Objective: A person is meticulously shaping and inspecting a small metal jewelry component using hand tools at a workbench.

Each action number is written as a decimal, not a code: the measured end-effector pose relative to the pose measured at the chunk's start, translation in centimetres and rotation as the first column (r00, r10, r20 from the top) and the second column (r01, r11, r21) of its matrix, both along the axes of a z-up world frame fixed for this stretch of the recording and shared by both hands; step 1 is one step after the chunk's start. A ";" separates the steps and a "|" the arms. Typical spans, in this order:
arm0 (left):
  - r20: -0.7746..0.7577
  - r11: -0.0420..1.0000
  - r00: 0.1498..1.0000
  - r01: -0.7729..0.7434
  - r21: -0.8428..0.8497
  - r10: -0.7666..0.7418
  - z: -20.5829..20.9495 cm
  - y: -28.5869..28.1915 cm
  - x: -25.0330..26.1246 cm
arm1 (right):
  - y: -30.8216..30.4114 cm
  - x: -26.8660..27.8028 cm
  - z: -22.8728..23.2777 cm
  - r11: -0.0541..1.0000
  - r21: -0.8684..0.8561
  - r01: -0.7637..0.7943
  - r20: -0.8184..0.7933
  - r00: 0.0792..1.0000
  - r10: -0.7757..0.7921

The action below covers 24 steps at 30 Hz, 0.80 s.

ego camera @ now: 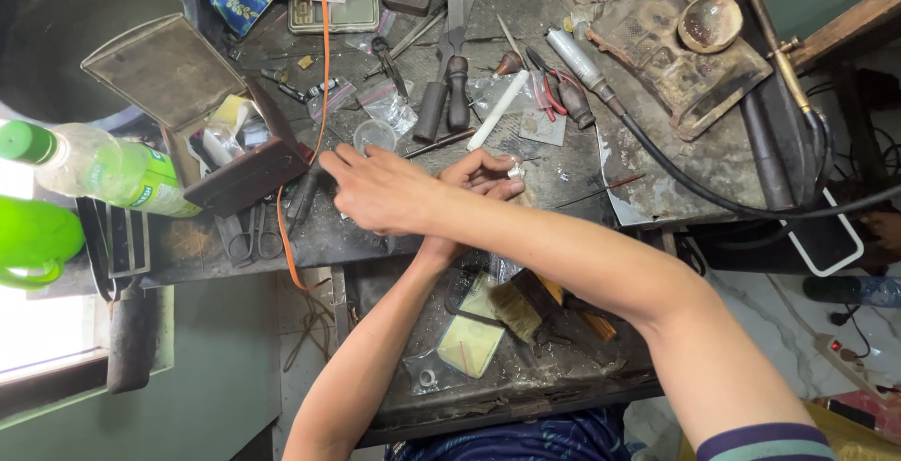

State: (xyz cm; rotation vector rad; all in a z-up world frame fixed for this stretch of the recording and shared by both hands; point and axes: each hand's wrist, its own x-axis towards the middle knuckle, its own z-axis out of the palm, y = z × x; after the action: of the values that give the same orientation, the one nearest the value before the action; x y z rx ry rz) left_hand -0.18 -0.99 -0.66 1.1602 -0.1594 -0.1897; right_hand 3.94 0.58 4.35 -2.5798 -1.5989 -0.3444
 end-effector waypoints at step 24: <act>0.028 0.980 0.999 -0.043 0.192 0.039 1.8 0.0 -0.6 | -24.2 0.1 3.6 0.735 0.401 0.547 -0.392 0.828 -0.401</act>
State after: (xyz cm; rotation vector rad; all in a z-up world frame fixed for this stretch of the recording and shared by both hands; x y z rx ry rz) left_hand -0.82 -0.99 1.16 1.3581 -0.1405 -0.1572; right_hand 4.08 -23.59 7.97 -2.4296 -0.6078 -0.3455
